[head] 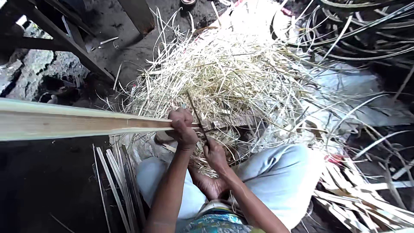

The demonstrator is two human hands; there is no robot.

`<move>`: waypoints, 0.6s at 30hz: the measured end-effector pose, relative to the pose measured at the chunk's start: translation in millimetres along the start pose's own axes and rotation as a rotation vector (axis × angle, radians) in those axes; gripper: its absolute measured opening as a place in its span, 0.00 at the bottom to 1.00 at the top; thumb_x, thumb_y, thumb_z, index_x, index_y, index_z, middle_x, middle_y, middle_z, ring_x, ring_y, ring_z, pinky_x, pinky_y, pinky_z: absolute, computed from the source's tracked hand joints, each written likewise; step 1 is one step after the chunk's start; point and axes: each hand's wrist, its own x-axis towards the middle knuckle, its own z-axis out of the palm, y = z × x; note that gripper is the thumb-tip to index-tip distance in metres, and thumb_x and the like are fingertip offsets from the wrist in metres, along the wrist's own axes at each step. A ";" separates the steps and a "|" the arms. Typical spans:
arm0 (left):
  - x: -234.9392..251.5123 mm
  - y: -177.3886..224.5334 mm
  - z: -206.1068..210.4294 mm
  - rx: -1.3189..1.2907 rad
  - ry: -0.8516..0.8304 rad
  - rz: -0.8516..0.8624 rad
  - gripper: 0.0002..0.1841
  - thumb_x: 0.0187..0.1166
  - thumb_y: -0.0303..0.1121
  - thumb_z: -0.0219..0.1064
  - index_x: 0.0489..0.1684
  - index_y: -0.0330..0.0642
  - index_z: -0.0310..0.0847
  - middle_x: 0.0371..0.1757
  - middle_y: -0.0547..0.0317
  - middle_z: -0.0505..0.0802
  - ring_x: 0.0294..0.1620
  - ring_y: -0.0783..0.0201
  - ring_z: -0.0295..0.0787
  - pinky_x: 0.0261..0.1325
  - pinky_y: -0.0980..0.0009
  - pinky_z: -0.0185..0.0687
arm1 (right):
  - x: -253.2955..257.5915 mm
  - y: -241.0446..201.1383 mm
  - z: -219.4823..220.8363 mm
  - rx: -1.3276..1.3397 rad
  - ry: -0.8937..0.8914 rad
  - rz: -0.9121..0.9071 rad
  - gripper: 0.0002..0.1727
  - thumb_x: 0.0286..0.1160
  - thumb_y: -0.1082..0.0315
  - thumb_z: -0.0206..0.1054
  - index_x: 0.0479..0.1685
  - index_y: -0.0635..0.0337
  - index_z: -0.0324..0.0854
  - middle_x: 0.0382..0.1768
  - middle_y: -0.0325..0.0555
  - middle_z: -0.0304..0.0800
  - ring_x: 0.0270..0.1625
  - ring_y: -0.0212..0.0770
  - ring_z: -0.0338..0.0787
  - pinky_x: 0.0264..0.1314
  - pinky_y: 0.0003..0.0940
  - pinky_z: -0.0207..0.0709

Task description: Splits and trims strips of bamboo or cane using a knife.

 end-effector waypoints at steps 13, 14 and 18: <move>13.3 -3.5 13.2 0.099 0.068 -0.124 0.26 0.92 0.56 0.47 0.15 0.62 0.61 0.13 0.80 0.65 0.13 0.82 0.59 0.19 0.86 0.57 | 28.5 19.7 -9.9 -0.095 -0.275 0.277 0.22 0.89 0.64 0.51 0.73 0.61 0.80 0.59 0.65 0.90 0.64 0.64 0.89 0.68 0.63 0.76; 13.1 -4.2 12.7 0.103 0.095 -0.139 0.26 0.92 0.55 0.48 0.14 0.62 0.62 0.12 0.80 0.66 0.13 0.83 0.60 0.19 0.85 0.59 | 27.2 19.6 -7.4 -0.099 -0.281 0.296 0.22 0.89 0.63 0.51 0.73 0.60 0.80 0.60 0.65 0.90 0.65 0.64 0.89 0.69 0.63 0.76; 19.8 -13.5 24.8 0.083 0.251 -0.182 0.24 0.88 0.37 0.44 0.10 0.60 0.61 0.10 0.83 0.68 0.11 0.85 0.64 0.19 0.86 0.62 | 29.2 15.1 -17.2 -0.124 -0.316 0.319 0.24 0.90 0.60 0.51 0.79 0.55 0.76 0.65 0.62 0.88 0.68 0.62 0.87 0.70 0.63 0.76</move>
